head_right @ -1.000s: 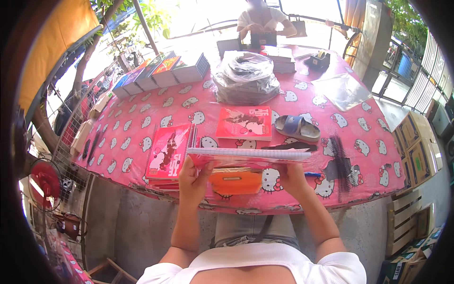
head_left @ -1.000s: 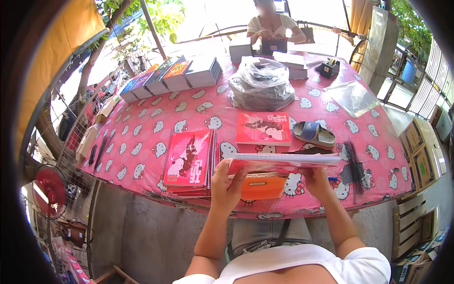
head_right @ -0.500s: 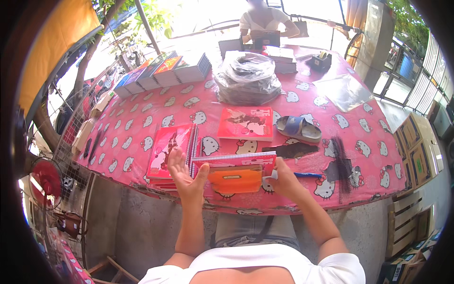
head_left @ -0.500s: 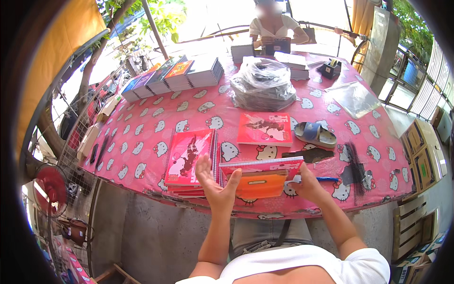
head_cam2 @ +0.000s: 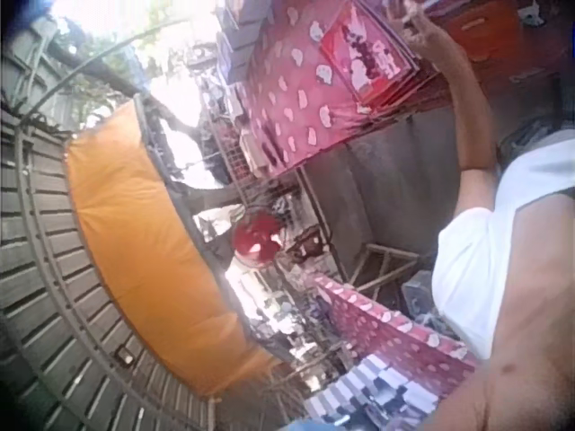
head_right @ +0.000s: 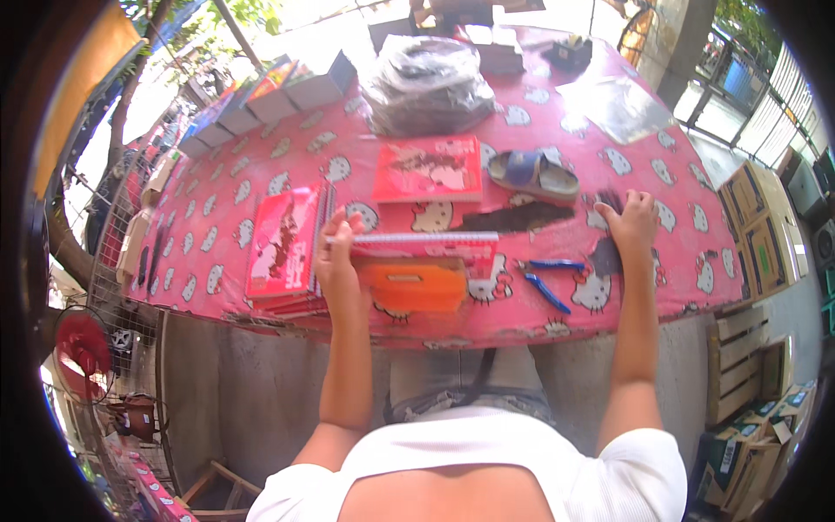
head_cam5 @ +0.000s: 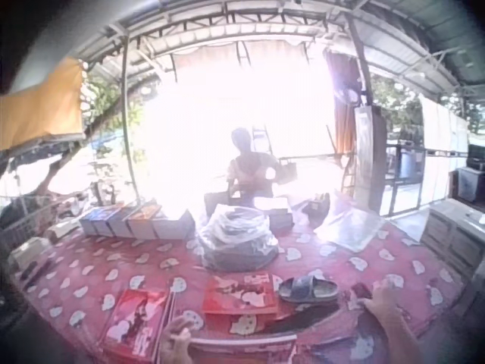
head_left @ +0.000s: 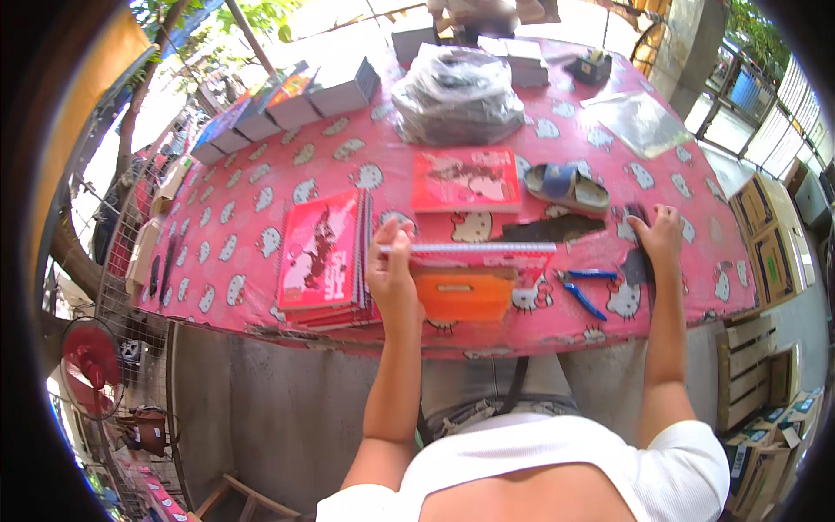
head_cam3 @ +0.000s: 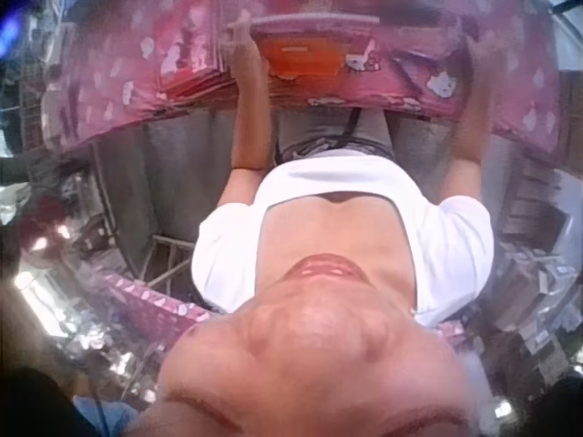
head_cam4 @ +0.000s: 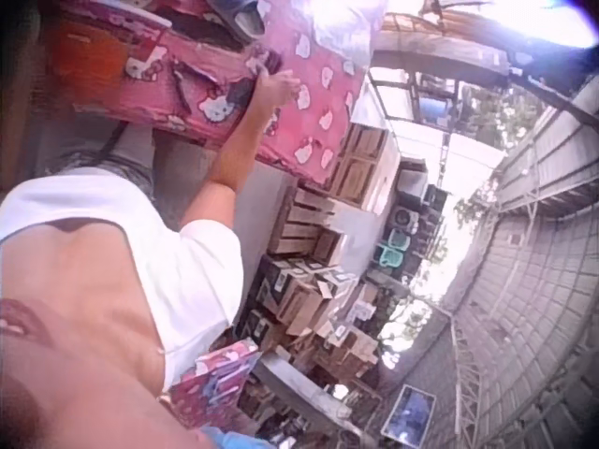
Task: The person tapes the spines of pink notebooks, uses a small blue tool to trim or press down the tape, and stacks the notebooks on a table.
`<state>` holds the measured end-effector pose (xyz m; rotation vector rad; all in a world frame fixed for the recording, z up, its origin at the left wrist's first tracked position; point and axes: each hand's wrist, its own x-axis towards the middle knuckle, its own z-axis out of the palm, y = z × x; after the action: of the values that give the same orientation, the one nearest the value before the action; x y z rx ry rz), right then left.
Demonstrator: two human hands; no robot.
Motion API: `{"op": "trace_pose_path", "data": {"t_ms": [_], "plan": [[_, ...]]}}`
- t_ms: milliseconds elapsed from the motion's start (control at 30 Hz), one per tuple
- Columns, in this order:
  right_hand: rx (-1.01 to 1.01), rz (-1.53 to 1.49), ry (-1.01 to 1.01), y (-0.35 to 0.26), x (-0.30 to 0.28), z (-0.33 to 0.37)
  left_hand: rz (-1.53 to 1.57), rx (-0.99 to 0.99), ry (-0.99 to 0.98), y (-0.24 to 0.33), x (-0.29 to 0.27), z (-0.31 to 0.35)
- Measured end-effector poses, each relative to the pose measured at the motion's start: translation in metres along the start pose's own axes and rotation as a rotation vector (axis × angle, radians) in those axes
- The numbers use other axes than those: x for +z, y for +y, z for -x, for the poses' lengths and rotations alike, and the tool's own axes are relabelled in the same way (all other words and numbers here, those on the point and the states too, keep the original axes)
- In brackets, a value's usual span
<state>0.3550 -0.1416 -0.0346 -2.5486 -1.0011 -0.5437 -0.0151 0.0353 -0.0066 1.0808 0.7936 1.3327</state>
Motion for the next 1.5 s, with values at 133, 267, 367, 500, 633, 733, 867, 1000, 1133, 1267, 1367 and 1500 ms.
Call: {"op": "trace_pose_path", "data": {"t_ms": [133,267,367,500,633,733,867,1000,1133,1267,1367,1500], "plan": [[-0.010,0.085,-0.112,0.032,0.029,0.004,0.108,0.023,-0.020,0.000,0.000,0.001],[0.032,0.032,-0.104,0.032,0.022,-0.010,-0.203,0.337,0.206,0.009,0.018,0.017],[0.036,-0.007,-0.119,0.027,0.012,-0.016,-0.901,0.887,0.026,0.029,0.035,0.033],[-0.092,-0.209,-0.076,-0.009,-0.001,-0.006,-1.294,0.961,-0.261,0.030,0.071,0.051],[-0.205,-0.792,-0.325,-0.065,-0.050,0.024,-1.069,0.880,-0.519,0.008,0.067,0.036],[-0.341,-0.908,-0.403,-0.109,-0.080,0.055,-0.906,0.718,-0.572,0.014,0.064,0.038],[-0.317,-1.092,-0.313,-0.128,-0.087,0.064,-0.747,0.871,-0.498,0.013,0.068,0.033],[-0.415,-0.991,-0.149,-0.131,-0.087,0.054,-0.708,0.830,-0.497,0.013,0.068,0.036],[-0.432,-1.025,-0.227,-0.132,-0.083,0.047,-0.707,0.832,-0.478,0.009,0.066,0.038],[-0.484,-1.062,-0.281,-0.139,-0.083,0.047,-0.710,0.841,-0.474,0.010,0.066,0.037],[-0.519,-1.120,-0.339,-0.136,-0.078,0.043,-0.702,0.816,-0.474,0.010,0.066,0.039],[-0.533,-1.143,-0.413,-0.134,-0.076,0.035,-0.708,0.831,-0.455,0.009,0.067,0.040]]}}
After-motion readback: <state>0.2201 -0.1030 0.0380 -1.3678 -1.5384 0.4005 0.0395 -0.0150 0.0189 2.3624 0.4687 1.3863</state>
